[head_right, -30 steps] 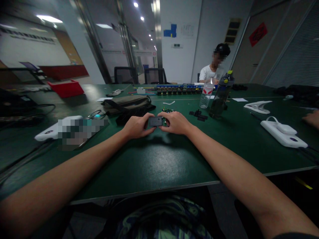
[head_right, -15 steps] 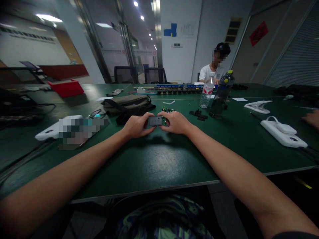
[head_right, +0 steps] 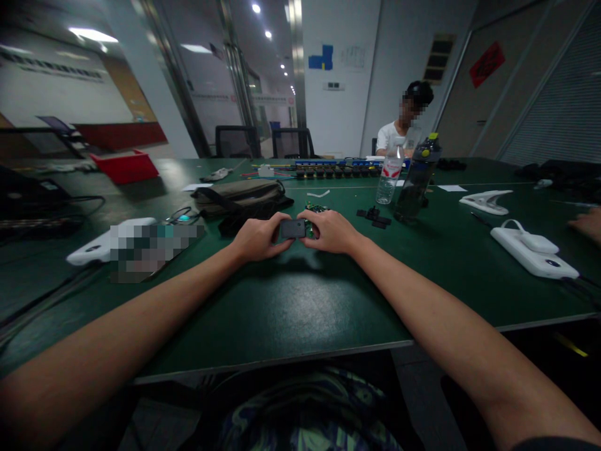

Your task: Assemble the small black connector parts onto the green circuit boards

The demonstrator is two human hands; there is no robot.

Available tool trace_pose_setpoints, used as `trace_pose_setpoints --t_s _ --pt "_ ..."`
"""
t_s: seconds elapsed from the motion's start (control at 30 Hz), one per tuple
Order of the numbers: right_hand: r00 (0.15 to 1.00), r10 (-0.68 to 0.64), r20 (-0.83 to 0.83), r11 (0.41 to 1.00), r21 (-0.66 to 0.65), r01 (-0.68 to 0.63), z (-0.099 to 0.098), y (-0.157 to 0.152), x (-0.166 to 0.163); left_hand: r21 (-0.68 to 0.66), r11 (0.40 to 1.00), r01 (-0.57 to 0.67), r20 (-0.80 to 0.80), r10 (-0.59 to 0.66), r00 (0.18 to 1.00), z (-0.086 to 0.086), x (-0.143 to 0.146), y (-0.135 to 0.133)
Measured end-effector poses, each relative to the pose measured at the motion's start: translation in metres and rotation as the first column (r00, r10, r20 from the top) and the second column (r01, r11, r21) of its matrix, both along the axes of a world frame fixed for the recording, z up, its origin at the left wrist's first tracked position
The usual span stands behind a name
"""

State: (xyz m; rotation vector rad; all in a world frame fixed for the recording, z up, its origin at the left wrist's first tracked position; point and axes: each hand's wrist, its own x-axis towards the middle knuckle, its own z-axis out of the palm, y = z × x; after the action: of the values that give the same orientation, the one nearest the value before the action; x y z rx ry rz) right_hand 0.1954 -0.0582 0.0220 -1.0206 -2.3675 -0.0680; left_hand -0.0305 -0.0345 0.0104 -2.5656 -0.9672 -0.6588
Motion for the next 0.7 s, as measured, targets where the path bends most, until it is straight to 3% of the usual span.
trace_pose_setpoints --t_s 0.7 --pt "1.000 -0.007 -0.013 1.000 -0.007 0.007 -0.0004 -0.0003 -0.0001 0.011 1.000 -0.006 -0.019 0.006 1.000 -0.0003 -0.0003 0.0012"
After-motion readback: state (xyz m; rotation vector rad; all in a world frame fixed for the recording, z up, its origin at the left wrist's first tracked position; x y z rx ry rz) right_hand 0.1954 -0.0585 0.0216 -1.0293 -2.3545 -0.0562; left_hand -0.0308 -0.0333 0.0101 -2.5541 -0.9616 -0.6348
